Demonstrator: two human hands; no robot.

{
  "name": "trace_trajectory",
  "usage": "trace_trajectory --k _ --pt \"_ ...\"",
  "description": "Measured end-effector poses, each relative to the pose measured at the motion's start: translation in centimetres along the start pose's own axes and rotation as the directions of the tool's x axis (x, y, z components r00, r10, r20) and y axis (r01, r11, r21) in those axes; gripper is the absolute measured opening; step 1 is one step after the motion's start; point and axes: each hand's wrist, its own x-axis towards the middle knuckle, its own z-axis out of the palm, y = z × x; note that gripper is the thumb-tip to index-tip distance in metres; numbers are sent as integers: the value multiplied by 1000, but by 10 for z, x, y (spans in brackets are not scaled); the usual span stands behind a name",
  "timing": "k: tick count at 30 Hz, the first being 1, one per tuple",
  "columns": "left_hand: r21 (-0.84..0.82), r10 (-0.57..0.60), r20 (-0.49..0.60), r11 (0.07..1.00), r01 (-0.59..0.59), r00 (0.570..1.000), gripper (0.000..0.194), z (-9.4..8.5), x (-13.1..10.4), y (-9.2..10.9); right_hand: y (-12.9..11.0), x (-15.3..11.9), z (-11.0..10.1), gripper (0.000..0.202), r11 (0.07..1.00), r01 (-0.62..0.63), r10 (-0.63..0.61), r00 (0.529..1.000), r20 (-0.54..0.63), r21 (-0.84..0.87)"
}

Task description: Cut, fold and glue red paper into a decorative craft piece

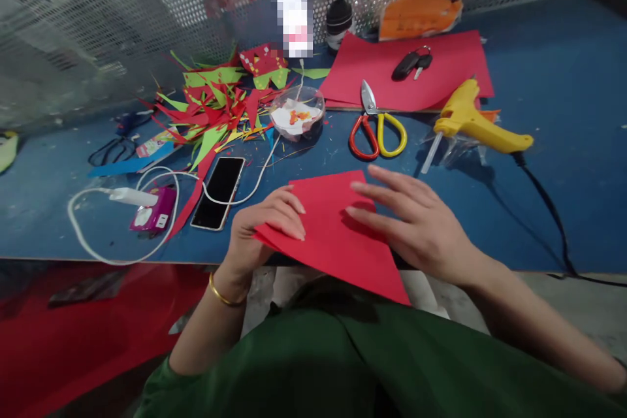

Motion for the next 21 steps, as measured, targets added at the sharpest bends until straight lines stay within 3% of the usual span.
trace_trajectory --k 2,4,6,8,11,16,21 --pt "53 10 46 998 -12 999 44 -3 -1 -5 -1 3 3 39 994 107 -103 991 80 -35" --pt "186 -29 106 982 9 994 27 -8 -6 -10 -5 1 7 37 983 143 -127 983 133 -112" --pt "338 -66 153 941 11 986 17 -14 -17 -12 -9 -4 12 36 974 112 -83 985 150 -197" --pt "438 -79 189 899 -12 979 26 -18 -30 -15 -12 -9 16 35 971 82 -45 986 162 -225" --pt "449 -62 210 892 -40 976 20 -19 -49 -19 -11 -13 21 33 981 43 -16 990 144 -189" --pt "428 8 110 902 -55 994 12 -14 -60 -23 -4 -13 22 23 990 -136 135 990 33 45" --pt "408 7 -49 913 14 999 12 -9 -60 -19 0 -8 23 20 888 -427 422 904 64 174"
